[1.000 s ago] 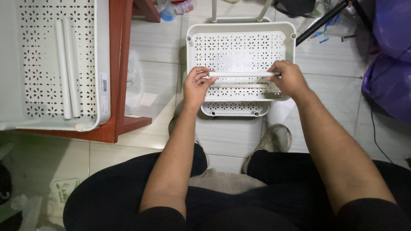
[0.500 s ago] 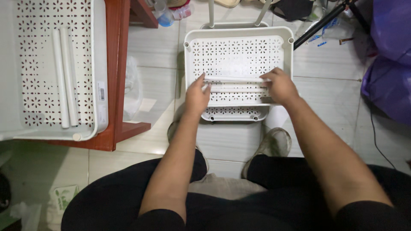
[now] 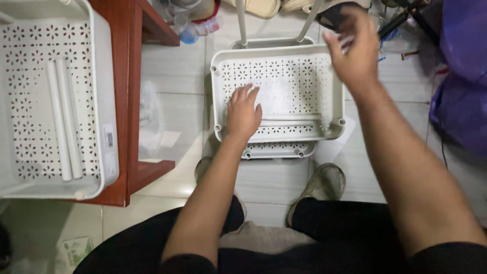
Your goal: The person assembles a white plastic rolling cart by inserting vertical poles into the corner holes of perforated trays and securing them with small plastic fasteners. The person works on the floor, stacking trays and connecting them with poles.
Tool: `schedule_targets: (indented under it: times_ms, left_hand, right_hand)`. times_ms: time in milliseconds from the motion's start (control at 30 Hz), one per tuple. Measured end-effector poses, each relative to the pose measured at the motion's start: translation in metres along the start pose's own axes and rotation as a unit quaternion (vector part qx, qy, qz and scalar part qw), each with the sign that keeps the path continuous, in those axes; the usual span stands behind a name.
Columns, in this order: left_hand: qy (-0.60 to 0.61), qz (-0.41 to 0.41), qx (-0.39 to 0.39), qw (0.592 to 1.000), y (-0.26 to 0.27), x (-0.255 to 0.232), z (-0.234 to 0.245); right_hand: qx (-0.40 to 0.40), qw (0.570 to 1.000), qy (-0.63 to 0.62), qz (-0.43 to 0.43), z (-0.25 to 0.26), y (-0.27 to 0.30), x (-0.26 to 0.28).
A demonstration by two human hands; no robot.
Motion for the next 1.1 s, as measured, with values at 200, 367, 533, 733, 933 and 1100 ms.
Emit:
schedule_targets:
  times_ms: [200, 367, 533, 733, 933, 1100]
  left_hand:
    - [-0.082, -0.048, 0.047, 0.994, -0.070, -0.014, -0.018]
    - [-0.133, -0.053, 0.068, 0.987, -0.091, -0.004, -0.027]
    - [-0.144, -0.049, 0.070, 0.986, -0.092, 0.005, -0.035]
    - [-0.156, -0.021, 0.087, 0.984, -0.094, 0.007, -0.037]
    - [-0.147, -0.014, 0.084, 0.985, -0.091, 0.008, -0.035]
    - [-0.152, -0.017, 0.078, 0.985, -0.089, 0.010, -0.037]
  right_hand:
    - [0.024, 0.999, -0.024, 0.020, 0.004, -0.064, 0.013]
    - [-0.002, 0.996, 0.056, 0.068, 0.000, -0.082, 0.024]
    - [0.012, 0.979, 0.177, 0.102, -0.007, -0.084, 0.031]
    - [0.050, 0.976, 0.168, 0.127, -0.011, -0.091, 0.035]
    - [0.102, 0.961, 0.203, 0.156, -0.022, -0.092, 0.021]
    - [0.122, 0.951, 0.227, 0.171, -0.015, -0.091, 0.017]
Point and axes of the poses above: each hand's wrist, its own y-axis away from the middle knuckle, its own z-axis out of the back of the hand, x = y × z, the point moved 7 cm from there along -y, towards the middle knuckle, and after that the axes turned 14 degrees about y, right-handed, at the moved point
